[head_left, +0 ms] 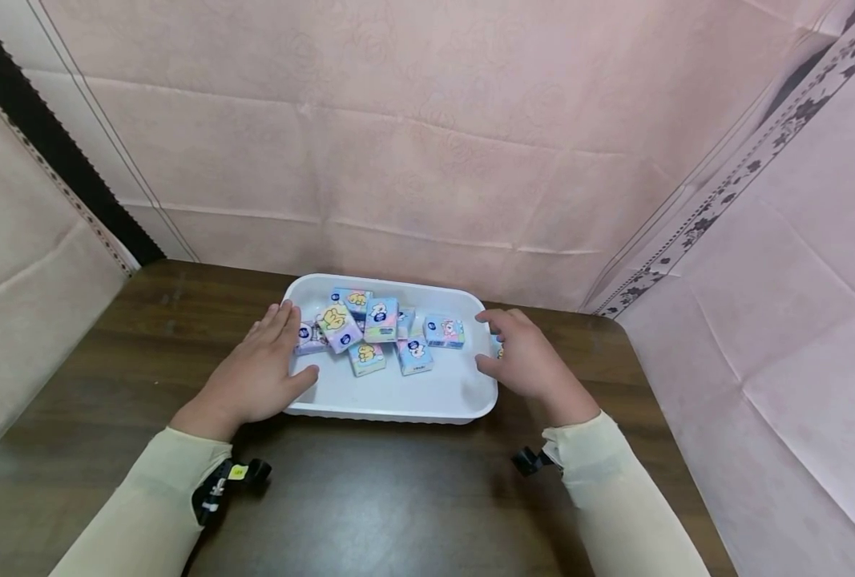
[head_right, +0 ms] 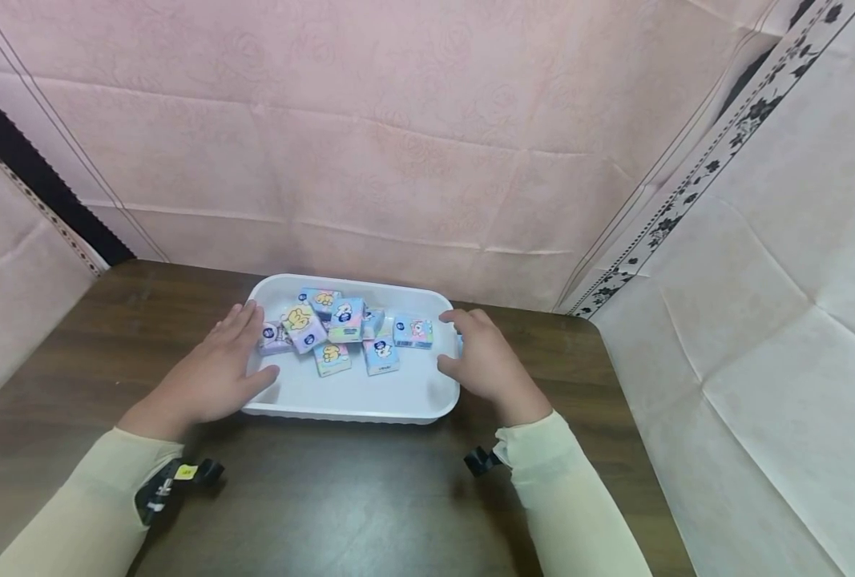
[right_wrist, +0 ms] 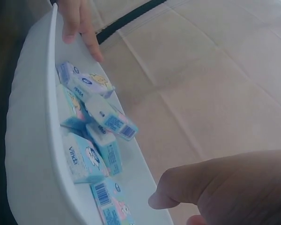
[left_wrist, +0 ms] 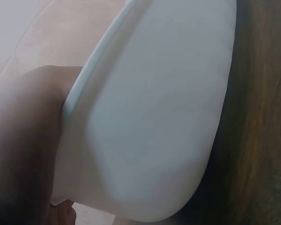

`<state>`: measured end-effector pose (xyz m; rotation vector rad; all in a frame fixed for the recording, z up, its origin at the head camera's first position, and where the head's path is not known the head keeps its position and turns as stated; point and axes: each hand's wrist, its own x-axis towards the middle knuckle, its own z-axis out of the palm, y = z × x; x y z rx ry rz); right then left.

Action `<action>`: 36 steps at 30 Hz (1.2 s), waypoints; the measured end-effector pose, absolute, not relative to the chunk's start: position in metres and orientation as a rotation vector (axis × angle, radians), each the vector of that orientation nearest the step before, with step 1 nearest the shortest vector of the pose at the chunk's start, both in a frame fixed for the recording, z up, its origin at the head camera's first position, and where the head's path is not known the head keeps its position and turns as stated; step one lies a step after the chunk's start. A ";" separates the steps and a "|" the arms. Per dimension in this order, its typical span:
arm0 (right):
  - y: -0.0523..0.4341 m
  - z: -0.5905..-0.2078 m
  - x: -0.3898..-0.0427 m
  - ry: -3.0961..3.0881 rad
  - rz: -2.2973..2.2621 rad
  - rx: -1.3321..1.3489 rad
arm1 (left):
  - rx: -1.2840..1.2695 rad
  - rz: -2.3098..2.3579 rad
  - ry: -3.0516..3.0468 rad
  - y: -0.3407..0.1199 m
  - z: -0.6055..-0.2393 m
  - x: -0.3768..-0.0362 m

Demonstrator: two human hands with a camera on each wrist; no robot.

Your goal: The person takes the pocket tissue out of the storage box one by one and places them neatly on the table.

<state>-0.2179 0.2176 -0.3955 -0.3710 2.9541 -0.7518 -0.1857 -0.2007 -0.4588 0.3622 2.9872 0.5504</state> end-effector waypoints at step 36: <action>0.147 -0.390 -0.257 2.741 -0.740 -0.508 | 0.378 0.612 2.958 -0.204 -0.459 -0.186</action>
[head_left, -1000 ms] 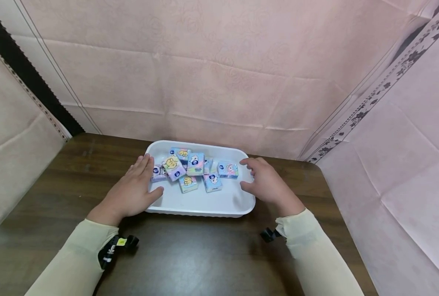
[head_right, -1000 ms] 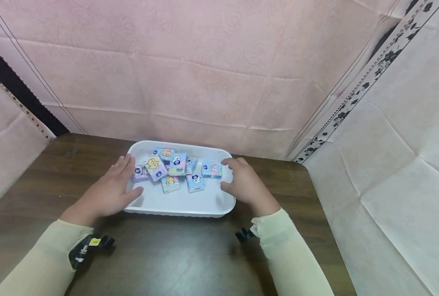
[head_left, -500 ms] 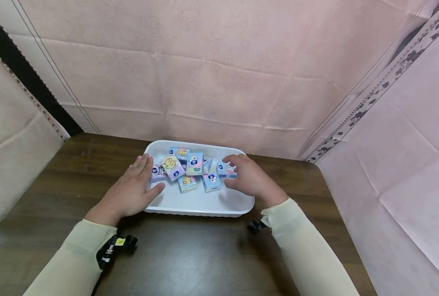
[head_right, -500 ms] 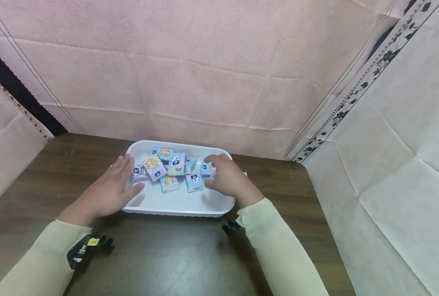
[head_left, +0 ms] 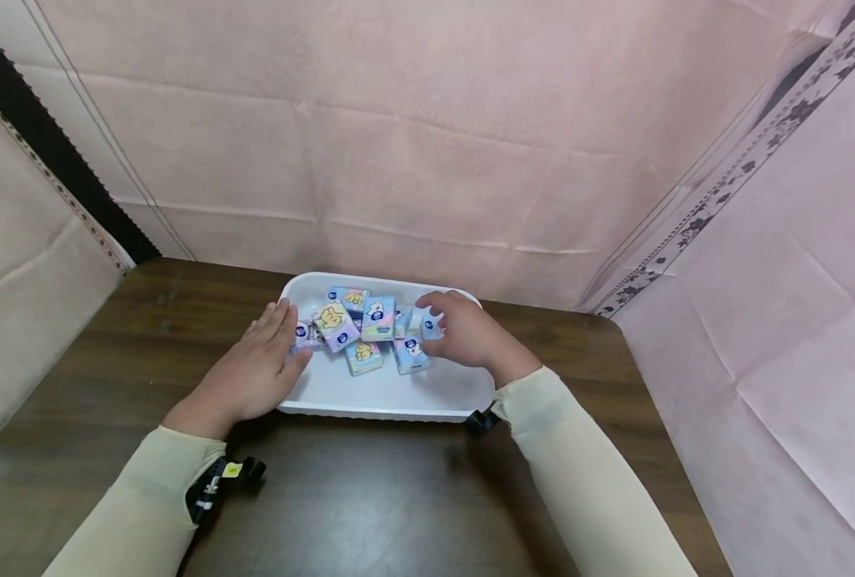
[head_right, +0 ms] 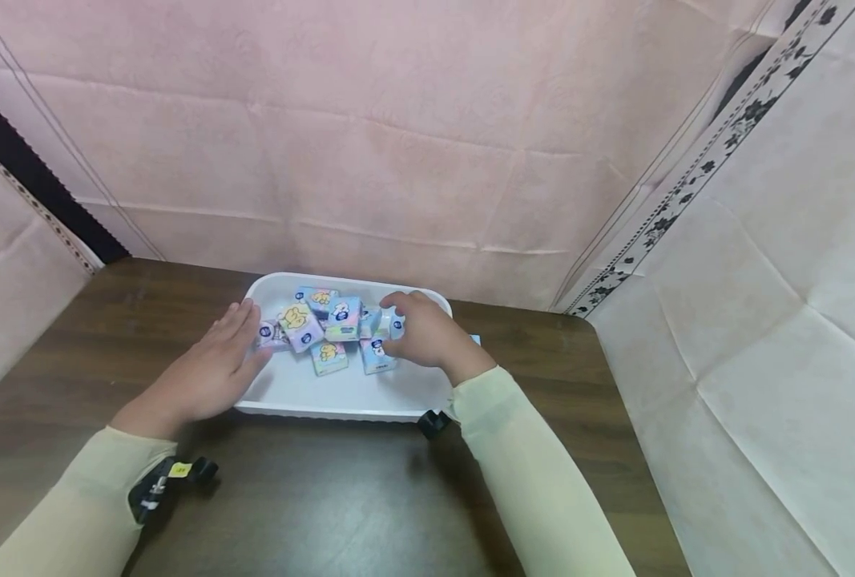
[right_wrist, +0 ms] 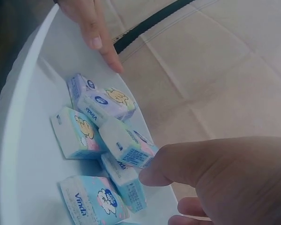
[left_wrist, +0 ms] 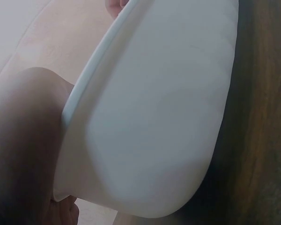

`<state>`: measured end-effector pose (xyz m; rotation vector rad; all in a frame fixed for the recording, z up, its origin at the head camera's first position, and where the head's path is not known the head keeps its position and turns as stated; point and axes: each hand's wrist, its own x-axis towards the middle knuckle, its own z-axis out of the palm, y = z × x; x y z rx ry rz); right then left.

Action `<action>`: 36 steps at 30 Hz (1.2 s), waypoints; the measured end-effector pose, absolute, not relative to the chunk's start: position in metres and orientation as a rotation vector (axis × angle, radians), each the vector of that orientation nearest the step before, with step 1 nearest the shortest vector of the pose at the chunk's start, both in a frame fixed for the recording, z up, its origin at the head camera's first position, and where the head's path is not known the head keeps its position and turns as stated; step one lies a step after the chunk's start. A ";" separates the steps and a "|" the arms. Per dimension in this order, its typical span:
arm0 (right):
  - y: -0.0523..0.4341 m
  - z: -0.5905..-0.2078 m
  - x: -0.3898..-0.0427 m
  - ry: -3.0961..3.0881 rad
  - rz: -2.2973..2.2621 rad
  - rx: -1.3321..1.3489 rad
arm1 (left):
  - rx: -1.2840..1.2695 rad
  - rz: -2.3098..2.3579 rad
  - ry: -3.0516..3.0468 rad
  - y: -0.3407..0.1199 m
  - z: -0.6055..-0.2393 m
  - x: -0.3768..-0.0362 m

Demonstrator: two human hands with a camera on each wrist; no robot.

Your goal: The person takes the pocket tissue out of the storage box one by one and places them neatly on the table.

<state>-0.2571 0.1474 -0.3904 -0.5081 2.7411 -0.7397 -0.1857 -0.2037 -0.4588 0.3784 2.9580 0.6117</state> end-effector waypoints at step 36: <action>0.093 -0.413 -0.281 2.727 -0.775 -0.448 | 0.416 0.669 2.934 -0.207 -0.458 -0.186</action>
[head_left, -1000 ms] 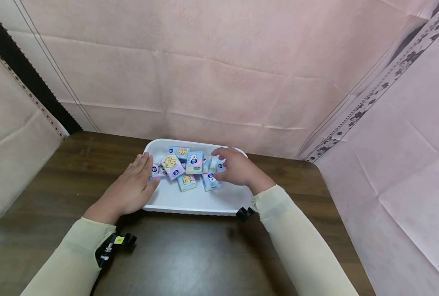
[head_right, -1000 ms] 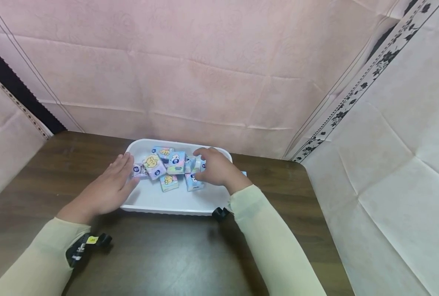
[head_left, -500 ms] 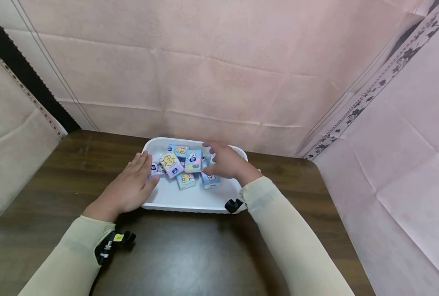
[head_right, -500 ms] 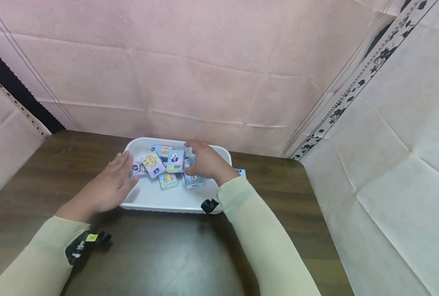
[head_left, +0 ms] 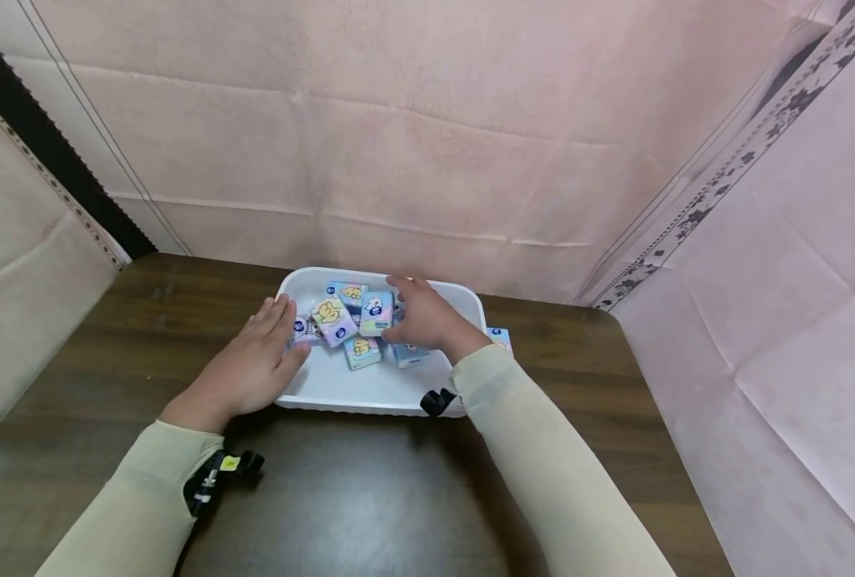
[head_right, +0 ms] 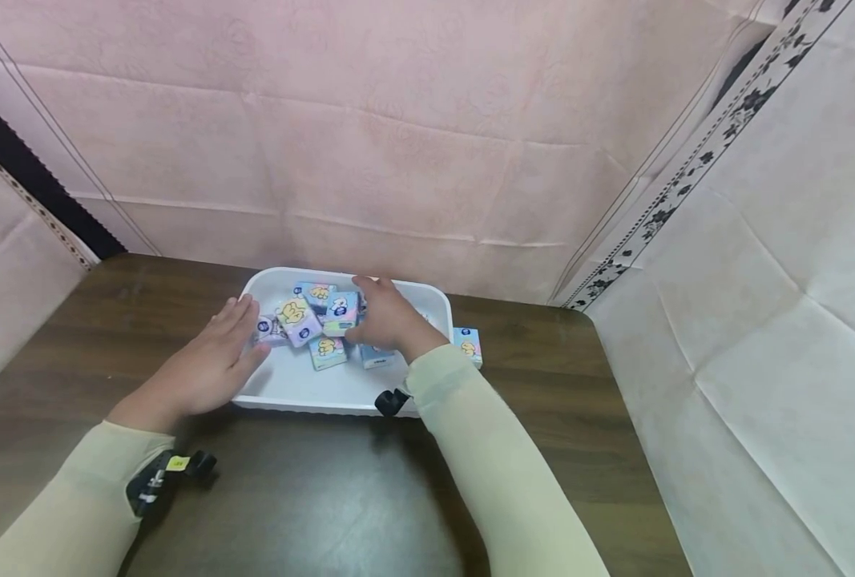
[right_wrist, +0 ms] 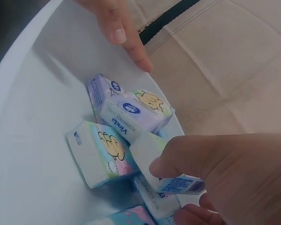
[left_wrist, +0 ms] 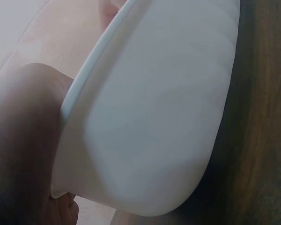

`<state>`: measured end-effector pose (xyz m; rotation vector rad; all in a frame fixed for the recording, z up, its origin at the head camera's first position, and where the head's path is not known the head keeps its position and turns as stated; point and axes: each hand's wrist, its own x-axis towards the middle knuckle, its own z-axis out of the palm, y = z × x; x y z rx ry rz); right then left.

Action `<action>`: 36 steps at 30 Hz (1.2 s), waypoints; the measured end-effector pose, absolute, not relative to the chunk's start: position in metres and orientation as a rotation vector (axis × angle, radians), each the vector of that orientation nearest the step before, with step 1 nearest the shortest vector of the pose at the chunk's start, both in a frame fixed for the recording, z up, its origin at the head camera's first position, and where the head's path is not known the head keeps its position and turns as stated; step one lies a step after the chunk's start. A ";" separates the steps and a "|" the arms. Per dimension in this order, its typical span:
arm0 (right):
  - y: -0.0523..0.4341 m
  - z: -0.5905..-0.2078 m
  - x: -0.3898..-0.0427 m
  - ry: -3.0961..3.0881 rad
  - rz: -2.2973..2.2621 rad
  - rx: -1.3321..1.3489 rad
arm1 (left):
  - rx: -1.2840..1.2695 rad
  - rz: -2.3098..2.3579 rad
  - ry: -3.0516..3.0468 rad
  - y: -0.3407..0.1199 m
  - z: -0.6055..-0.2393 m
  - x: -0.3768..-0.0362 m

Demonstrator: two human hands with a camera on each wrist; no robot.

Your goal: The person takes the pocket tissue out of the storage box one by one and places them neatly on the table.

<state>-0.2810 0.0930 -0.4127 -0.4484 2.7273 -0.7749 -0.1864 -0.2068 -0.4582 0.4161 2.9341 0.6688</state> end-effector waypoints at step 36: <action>0.093 -0.411 -0.275 2.716 -0.669 -0.501 | 0.411 0.650 2.923 -0.206 -0.458 -0.188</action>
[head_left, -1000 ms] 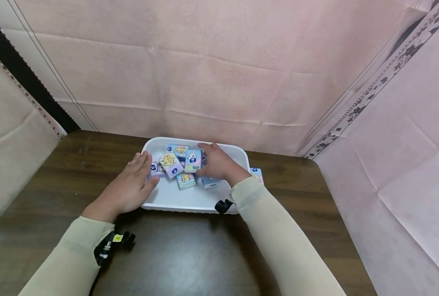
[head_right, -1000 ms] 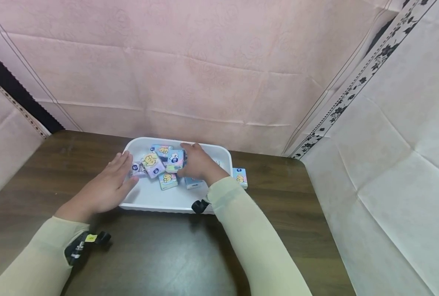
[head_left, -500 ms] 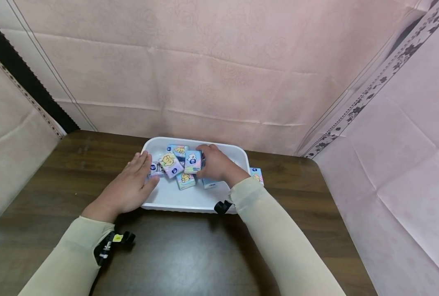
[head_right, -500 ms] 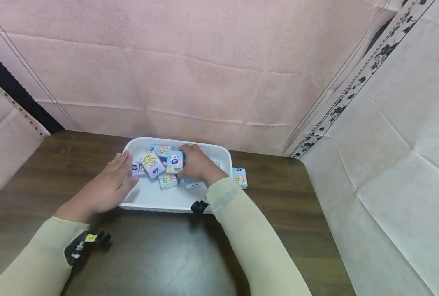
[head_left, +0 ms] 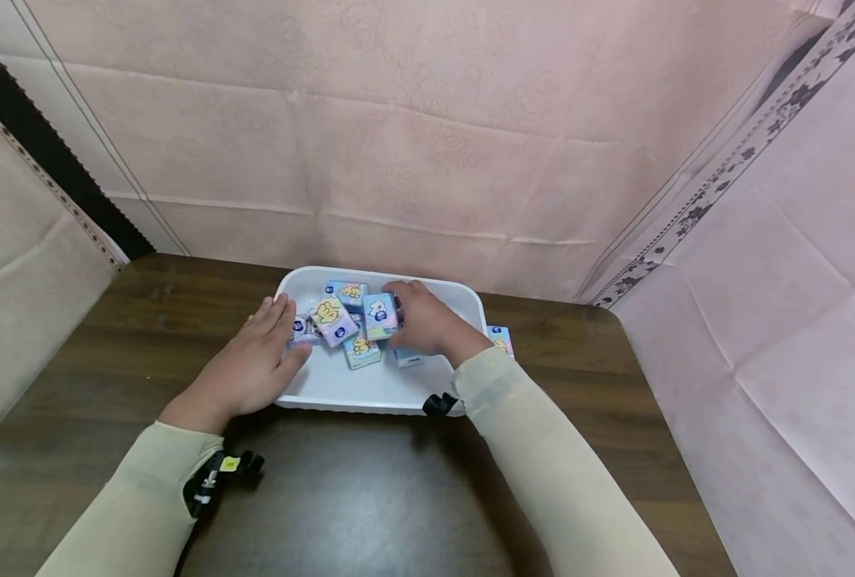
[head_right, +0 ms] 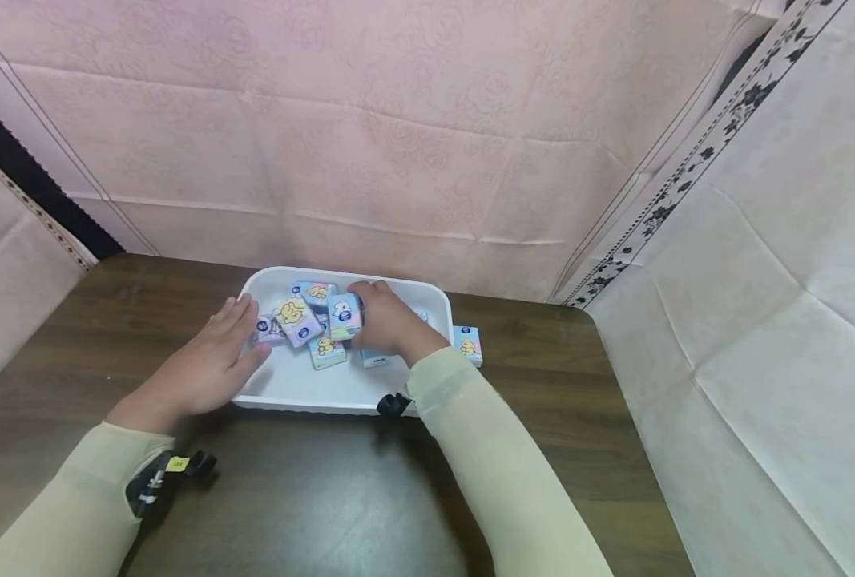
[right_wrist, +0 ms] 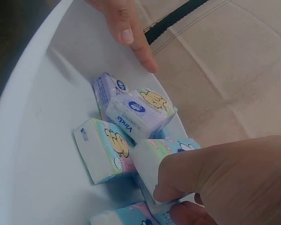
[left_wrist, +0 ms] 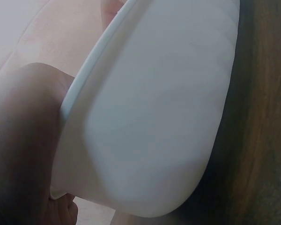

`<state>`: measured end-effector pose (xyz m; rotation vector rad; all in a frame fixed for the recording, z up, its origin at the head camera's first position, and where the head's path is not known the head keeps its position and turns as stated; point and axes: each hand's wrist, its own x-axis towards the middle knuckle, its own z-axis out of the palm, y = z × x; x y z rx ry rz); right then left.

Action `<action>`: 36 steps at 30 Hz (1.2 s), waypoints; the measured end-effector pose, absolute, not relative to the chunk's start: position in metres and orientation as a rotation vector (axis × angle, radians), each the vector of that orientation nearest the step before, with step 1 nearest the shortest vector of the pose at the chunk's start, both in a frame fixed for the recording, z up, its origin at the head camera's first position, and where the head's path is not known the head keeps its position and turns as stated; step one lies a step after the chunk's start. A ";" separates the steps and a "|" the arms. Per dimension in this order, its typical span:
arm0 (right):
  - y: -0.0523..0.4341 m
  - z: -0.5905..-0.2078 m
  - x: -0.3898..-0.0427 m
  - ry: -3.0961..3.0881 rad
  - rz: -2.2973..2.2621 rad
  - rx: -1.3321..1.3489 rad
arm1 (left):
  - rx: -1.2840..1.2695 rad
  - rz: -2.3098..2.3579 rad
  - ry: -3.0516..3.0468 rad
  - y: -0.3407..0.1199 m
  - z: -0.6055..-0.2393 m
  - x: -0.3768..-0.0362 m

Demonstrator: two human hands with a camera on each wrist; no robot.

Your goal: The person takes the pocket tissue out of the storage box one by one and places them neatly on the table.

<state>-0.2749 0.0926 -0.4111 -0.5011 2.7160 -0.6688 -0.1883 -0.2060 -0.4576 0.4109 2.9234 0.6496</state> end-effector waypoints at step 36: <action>0.114 -0.401 -0.258 2.710 -0.647 -0.558 | 0.394 0.624 2.934 -0.205 -0.459 -0.189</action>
